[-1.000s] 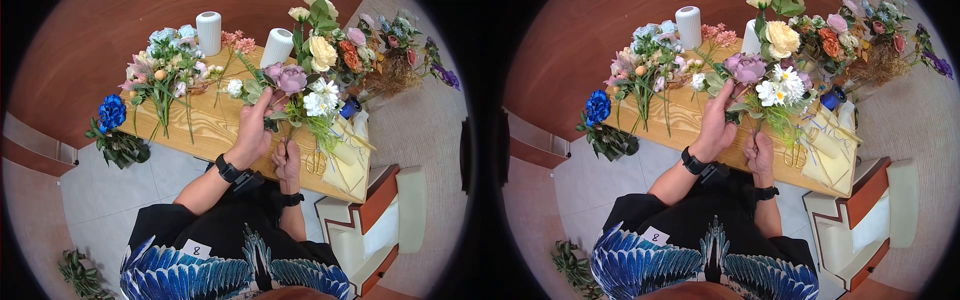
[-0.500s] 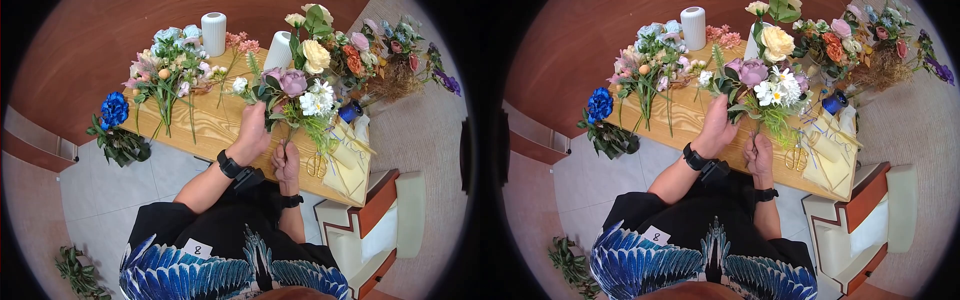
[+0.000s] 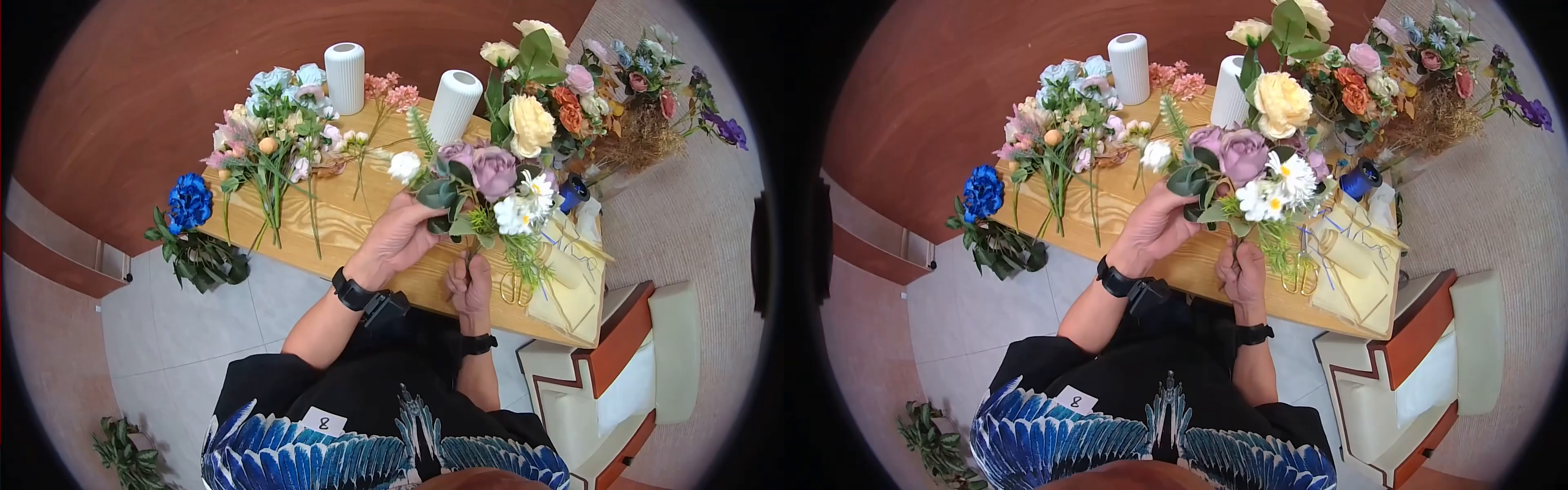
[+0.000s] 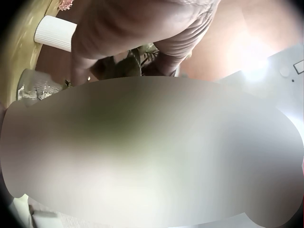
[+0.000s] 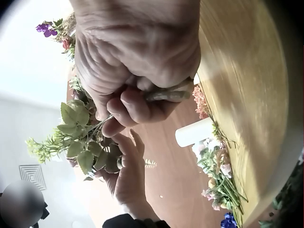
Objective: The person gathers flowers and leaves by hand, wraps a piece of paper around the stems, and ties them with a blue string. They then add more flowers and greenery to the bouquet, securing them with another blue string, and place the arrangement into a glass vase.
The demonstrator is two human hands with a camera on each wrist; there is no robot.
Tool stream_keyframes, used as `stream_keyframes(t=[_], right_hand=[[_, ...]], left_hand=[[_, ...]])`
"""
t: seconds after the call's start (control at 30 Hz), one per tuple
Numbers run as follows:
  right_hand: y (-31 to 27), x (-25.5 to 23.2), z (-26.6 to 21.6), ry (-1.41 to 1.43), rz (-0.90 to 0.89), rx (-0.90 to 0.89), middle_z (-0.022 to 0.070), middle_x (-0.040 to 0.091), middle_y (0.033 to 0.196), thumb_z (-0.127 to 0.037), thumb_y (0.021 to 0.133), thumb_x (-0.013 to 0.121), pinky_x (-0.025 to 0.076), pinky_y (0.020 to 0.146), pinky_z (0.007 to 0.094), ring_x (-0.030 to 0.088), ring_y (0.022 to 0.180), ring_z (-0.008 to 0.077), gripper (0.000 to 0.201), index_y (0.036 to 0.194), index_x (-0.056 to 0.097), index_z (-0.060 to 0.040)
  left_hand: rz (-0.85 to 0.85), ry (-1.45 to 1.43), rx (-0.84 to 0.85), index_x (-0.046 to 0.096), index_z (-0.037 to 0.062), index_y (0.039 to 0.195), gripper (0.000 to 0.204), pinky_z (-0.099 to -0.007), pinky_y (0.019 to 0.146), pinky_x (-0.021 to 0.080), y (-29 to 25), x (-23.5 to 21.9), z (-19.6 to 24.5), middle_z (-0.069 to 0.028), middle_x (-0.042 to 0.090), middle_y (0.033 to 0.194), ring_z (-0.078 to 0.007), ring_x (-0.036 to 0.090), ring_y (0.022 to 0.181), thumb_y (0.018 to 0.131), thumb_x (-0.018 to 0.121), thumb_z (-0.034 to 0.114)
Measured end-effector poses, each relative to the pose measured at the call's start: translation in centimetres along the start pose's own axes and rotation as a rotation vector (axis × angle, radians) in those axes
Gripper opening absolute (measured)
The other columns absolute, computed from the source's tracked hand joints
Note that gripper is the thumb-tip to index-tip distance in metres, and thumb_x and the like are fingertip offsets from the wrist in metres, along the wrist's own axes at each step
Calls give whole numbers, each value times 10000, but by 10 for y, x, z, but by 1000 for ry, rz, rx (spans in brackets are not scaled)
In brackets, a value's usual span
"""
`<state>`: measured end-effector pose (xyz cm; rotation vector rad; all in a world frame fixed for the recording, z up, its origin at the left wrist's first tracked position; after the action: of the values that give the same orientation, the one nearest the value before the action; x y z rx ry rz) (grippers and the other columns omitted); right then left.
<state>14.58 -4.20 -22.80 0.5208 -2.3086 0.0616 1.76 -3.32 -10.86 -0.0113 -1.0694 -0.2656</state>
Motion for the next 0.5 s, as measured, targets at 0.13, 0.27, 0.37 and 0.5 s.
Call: stream_keyframes(t=[0.13, 0.27, 0.37, 0.5], right_hand=[[-1, 7, 1, -44, -31, 13, 14, 500, 633, -367, 991, 556, 258, 438, 244, 340, 456, 81, 322, 1061, 565, -53], [-3, 8, -2, 59, -90, -34, 16, 533, 680, -332, 996, 554, 284, 433, 236, 388, 469, 79, 317, 1031, 568, -17], [-3, 0, 2, 42, -90, 6, 32, 526, 663, -294, 993, 556, 288, 450, 251, 372, 462, 91, 232, 1077, 557, -77], [-3, -6, 11, 18, -33, 26, 51, 534, 677, -227, 999, 531, 299, 475, 262, 366, 469, 100, 170, 1124, 546, -113]], left_hand=[[57, 1, 76, 515, -4, 1250, 341, -317, 823, 571, 1, 1, 6, -99, 656, 1110, -191, 670, 994, 918, 591, 5], [-33, 162, 91, 519, 7, 1251, 324, -296, 865, 548, 2, 2, 5, -48, 612, 1125, -133, 633, 985, 935, 589, 26], [-60, 121, 68, 500, 19, 1278, 383, -293, 850, 551, -1, 8, 3, -69, 611, 1173, -149, 633, 1022, 913, 615, 12], [-86, 143, 98, 527, -25, 1264, 476, -294, 892, 531, -2, 12, 3, -88, 634, 1162, -157, 634, 1040, 823, 706, -31]])
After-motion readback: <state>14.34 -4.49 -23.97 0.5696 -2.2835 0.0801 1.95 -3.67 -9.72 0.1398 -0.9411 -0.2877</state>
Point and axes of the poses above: each hand's wrist, its own y-axis towards the middle knuckle, its own x-axis out of the palm, z = x × y, the point moved 10 cm from there along y, towards the middle knuckle
